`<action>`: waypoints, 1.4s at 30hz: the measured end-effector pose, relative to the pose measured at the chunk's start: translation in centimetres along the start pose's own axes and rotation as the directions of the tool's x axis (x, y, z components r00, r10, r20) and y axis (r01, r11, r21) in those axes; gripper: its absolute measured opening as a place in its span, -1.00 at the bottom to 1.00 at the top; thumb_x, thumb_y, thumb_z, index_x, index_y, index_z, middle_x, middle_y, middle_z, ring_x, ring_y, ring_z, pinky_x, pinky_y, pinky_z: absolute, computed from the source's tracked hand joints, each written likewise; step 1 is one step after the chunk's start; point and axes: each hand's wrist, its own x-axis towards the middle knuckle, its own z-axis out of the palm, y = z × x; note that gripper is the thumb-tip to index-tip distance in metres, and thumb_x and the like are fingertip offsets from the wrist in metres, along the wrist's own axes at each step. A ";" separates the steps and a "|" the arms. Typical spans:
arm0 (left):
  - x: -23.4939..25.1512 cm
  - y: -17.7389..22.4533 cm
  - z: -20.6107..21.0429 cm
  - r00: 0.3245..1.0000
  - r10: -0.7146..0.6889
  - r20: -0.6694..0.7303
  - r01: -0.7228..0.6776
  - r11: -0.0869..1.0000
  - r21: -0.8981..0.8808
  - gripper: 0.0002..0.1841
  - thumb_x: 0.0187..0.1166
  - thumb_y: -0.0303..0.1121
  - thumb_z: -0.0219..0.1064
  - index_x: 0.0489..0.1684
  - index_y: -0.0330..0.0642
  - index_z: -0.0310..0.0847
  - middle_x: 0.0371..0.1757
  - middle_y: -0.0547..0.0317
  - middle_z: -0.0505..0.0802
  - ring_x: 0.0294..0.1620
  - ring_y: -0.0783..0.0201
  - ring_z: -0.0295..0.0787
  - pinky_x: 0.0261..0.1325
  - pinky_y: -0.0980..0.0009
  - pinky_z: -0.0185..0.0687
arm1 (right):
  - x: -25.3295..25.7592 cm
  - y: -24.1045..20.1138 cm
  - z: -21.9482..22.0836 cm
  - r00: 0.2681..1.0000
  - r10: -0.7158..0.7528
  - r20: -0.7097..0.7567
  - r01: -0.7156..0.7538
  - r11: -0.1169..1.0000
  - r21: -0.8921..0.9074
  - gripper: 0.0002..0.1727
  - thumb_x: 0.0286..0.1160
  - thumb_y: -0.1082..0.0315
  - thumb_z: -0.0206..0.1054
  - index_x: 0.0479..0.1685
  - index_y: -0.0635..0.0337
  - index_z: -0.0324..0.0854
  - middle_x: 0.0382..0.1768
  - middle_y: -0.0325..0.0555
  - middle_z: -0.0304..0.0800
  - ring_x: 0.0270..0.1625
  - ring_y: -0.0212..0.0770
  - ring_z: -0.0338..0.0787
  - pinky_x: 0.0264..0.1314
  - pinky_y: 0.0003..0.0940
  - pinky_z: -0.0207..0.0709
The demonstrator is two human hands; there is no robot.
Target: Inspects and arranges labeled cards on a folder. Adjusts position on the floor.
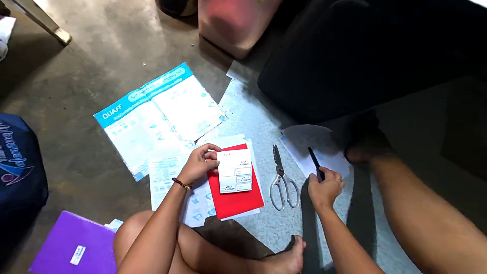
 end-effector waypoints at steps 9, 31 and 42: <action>0.2 -0.3 -0.2 0.999 0.033 0.020 -0.032 0.998 -0.047 -0.67 0.48 -0.76 0.27 0.19 -0.36 0.55 -0.35 0.15 0.81 -0.44 0.39 0.77 -0.22 0.49 0.78 | 1.5 1.2 0.7 0.998 -0.066 -0.014 0.065 0.996 -0.065 -0.70 0.64 0.50 0.19 0.16 0.57 0.67 0.26 0.61 0.57 0.44 0.51 0.49 0.60 0.23 0.22; 0.2 -0.1 -0.2 1.000 0.003 0.008 -0.003 0.998 -0.059 -0.66 0.50 -0.78 0.25 0.22 -0.38 0.52 -0.34 0.14 0.79 -0.46 0.40 0.76 -0.22 0.48 0.79 | 1.2 -0.9 0.6 1.000 -0.008 -0.023 0.006 0.998 -0.067 -0.58 0.69 0.39 0.19 0.42 0.46 0.54 0.42 0.62 0.44 0.57 0.59 0.33 0.55 0.46 0.13; 0.0 0.0 0.0 0.999 0.039 0.010 -0.038 0.995 -0.097 -0.61 0.47 -0.82 0.25 0.25 -0.39 0.51 -0.32 0.11 0.79 -0.45 0.38 0.76 -0.24 0.46 0.80 | -9.5 -10.5 2.6 0.870 -0.406 0.281 0.022 0.602 0.798 -0.61 0.44 0.44 0.26 0.23 0.44 0.50 -0.08 -0.24 0.79 -0.05 -0.49 0.79 0.05 -0.53 0.69</action>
